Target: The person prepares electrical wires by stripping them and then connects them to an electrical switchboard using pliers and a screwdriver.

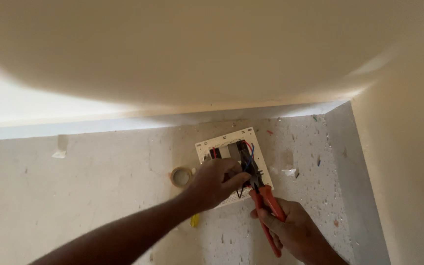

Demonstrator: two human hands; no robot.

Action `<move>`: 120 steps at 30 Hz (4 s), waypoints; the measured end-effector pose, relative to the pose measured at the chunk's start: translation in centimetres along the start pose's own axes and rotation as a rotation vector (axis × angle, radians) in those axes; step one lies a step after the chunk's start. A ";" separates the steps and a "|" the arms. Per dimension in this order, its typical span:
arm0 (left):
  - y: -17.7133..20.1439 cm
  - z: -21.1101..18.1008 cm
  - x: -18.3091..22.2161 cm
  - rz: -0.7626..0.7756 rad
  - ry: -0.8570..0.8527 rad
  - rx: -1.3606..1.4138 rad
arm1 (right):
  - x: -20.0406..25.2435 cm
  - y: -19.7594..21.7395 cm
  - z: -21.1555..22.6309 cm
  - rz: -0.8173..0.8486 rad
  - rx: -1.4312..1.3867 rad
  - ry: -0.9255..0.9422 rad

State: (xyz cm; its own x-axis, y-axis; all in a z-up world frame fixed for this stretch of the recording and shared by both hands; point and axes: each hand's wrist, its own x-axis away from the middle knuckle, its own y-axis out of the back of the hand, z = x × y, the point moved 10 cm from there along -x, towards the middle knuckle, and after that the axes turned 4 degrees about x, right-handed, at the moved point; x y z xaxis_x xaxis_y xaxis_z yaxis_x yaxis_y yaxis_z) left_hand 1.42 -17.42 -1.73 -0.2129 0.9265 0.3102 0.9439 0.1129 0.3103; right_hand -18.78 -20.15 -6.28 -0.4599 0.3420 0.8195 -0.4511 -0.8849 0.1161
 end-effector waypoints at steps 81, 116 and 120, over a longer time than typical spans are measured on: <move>-4.0 2.1 -2.5 0.127 0.061 0.359 | 2.9 2.9 0.4 -0.224 0.185 -0.124; -3.6 2.4 -2.0 0.062 -0.066 0.315 | 4.9 2.7 6.9 -0.530 0.811 0.430; -3.5 2.9 -2.2 0.043 -0.042 0.306 | 2.3 2.5 2.4 -0.232 0.658 -0.044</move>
State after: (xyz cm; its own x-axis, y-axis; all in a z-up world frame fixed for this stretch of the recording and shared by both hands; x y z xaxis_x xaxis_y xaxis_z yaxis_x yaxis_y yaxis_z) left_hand -0.70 -18.80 -6.10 -0.1668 0.9461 0.2775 0.9853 0.1706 0.0105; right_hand -19.15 -22.32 -2.75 -0.3700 0.5445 0.7527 0.0293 -0.8030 0.5953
